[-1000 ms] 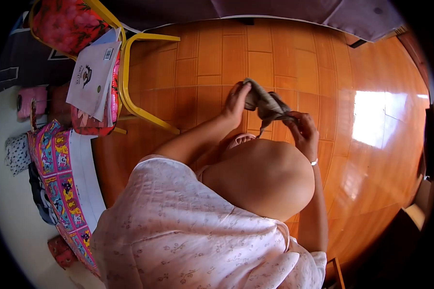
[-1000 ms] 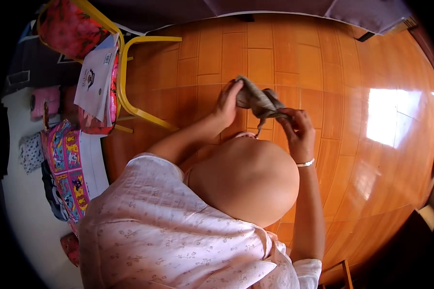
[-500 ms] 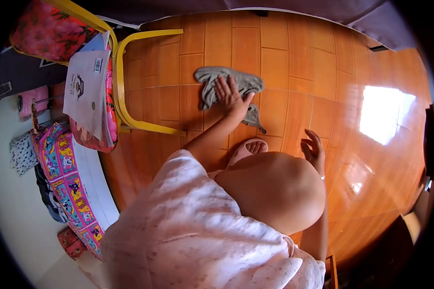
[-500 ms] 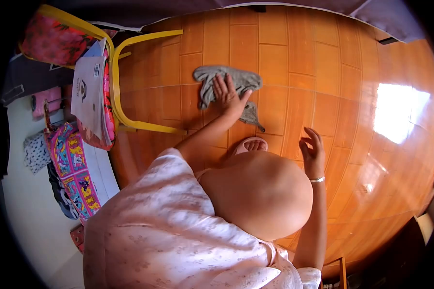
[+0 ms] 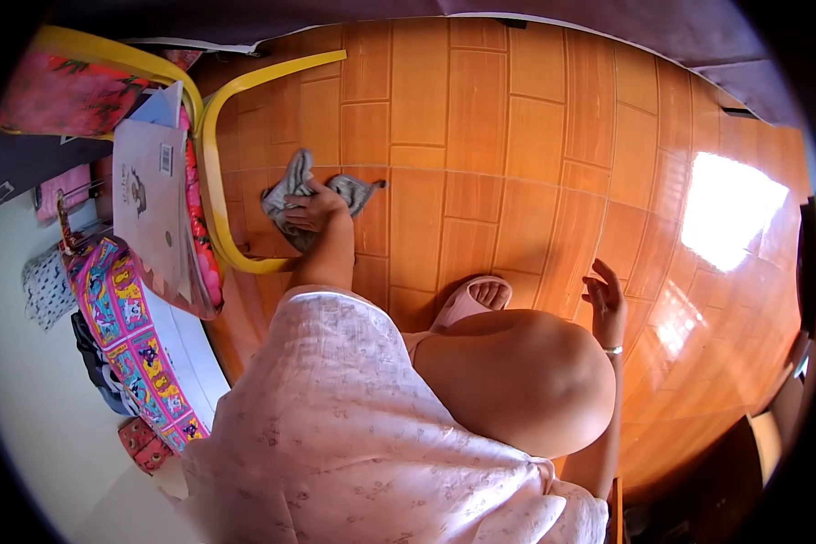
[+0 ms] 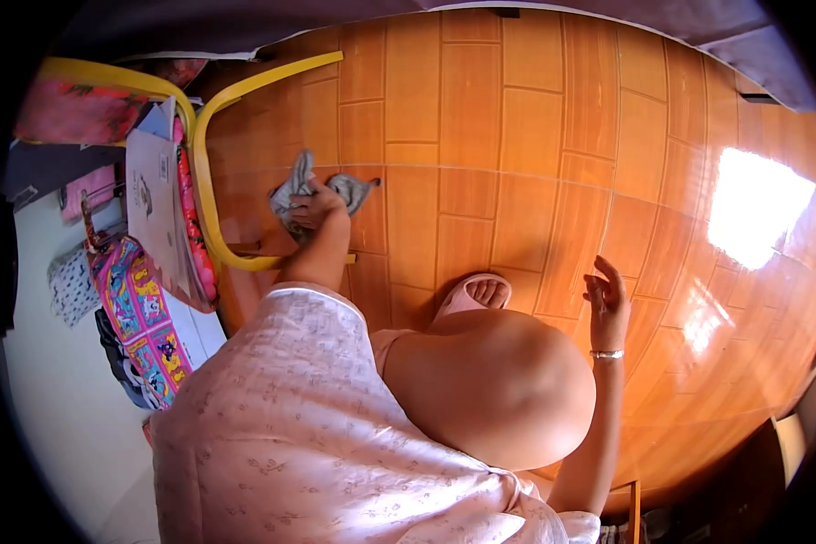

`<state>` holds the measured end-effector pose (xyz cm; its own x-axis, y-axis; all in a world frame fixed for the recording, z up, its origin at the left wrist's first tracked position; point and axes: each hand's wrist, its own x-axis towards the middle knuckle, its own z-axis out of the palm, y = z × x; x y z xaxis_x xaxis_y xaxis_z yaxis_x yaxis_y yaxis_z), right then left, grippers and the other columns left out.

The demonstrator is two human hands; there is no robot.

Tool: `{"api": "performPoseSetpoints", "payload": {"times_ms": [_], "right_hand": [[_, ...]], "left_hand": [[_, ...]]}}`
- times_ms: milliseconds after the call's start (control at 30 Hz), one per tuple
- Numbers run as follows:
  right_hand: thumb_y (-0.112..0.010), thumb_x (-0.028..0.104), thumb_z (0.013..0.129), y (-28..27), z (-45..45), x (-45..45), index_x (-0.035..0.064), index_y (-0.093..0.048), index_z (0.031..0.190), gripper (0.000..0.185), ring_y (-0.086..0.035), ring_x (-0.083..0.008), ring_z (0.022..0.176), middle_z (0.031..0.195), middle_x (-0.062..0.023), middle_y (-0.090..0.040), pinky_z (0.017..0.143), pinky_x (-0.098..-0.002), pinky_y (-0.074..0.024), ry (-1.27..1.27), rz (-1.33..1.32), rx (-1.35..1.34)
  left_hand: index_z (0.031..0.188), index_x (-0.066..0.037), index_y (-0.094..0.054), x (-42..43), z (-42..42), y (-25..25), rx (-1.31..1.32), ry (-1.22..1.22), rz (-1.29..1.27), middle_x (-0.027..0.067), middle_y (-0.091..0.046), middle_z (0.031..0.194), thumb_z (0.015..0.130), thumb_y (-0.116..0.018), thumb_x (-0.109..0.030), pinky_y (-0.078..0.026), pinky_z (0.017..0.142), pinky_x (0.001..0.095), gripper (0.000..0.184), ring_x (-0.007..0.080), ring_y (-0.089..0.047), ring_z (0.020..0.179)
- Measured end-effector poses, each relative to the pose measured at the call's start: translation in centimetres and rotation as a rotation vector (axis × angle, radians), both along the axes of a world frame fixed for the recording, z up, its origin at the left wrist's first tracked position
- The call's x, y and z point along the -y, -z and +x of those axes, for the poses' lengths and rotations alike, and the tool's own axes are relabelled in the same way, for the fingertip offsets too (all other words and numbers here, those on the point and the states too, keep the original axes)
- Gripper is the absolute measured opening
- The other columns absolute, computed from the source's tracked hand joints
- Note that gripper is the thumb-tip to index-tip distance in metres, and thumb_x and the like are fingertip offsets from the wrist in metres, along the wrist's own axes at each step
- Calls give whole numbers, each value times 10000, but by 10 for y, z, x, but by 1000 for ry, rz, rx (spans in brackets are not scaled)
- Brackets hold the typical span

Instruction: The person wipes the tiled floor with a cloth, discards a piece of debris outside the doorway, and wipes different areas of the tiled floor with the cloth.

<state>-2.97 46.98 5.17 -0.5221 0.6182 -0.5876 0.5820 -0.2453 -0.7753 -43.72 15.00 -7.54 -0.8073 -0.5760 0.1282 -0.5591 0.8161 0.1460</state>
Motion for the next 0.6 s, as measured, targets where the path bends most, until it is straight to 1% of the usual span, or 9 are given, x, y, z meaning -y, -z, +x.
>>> {"api": "performPoseSetpoints", "payload": {"times_ms": [67, 133, 233, 300, 333, 400, 433, 500, 600], "right_hand": [[-573, 157, 941, -9, -3, 3, 35, -533, 1268, 351, -635, -131, 947, 1165, -49, -609, 734, -265, -539, 57, -8, 2], [-563, 156, 946, -13, 3, 4, 26, -518, 1280, 362, -631, -147, 971, 1202, -69, -594, 747, -273, -536, 58, -29, 15], [-549, 151, 955, -15, 13, 4, 25, -499, 1301, 372, -620, -172, 1009, 1235, -102, -574, 765, -282, -530, 95, -75, 100], [-542, 152, 958, -19, 14, 5, 19, -495, 1302, 372, -622, -176, 1000, 1237, -108, -571, 760, -285, -534, 96, -84, 161], [-538, 152, 960, -20, 15, 6, 18, -494, 1303, 371, -623, -177, 999, 1238, -110, -571, 758, -285, -535, 98, -92, 175], [-533, 153, 962, -23, 17, 9, 18, -494, 1303, 369, -623, -179, 1000, 1239, -113, -570, 755, -282, -535, 120, -108, 184], [-528, 154, 965, -23, 15, 10, 19, -493, 1303, 366, -623, -180, 1000, 1239, -116, -569, 753, -279, -536, 147, -116, 182], [-523, 152, 967, -18, 12, 13, 20, -493, 1305, 365, -623, -181, 999, 1239, -119, -568, 752, -278, -536, 150, -133, 166], [-515, 140, 968, -12, 6, 17, 22, -489, 1311, 363, -623, -189, 997, 1242, -125, -565, 751, -283, -537, 160, -169, 134]], "left_hand": [[1458, -83, -279, 6, -20, 4, -29, -64, -50, 309, -216, 1476, 872, -361, -679, -180, 1127, 506, 839, 423, -239, 1375], [1449, -77, -296, 11, -42, 2, -12, -144, -78, 328, -256, 1451, 843, -361, -723, -202, 1110, 531, 888, 447, -282, 1346], [1450, -78, -296, 6, -90, -6, 18, -168, -90, 337, -265, 1443, 830, -361, -739, -195, 1114, 524, 909, 442, -287, 1344], [1434, -76, -330, -2, -110, -14, 22, 70, -64, 309, -293, 1444, 860, -360, -695, -211, 1115, 505, 845, 419, -300, 1344], [1434, -76, -330, 2, -115, -7, 29, 69, -66, 309, -293, 1444, 860, -360, -695, -211, 1115, 505, 845, 419, -300, 1344], [1417, -72, -360, 14, -121, 4, -26, 295, -43, 247, -303, 1464, 921, -363, -562, -253, 1111, 458, 698, 383, -310, 1347], [1417, -72, -360, 12, -121, 4, -35, 291, -43, 247, -303, 1464, 921, -363, -562, -253, 1111, 458, 698, 383, -310, 1347], [1402, -65, -383, 0, -112, 8, -38, 416, 13, 195, -327, 1466, 954, -373, -412, -291, 1098, 423, 567, 349, -322, 1344], [1395, -52, -385, -35, -81, 6, -128, 600, 19, 196, -345, 1453, 952, -409, -291, -299, 1095, 421, 504, 346, -329, 1338]]}}
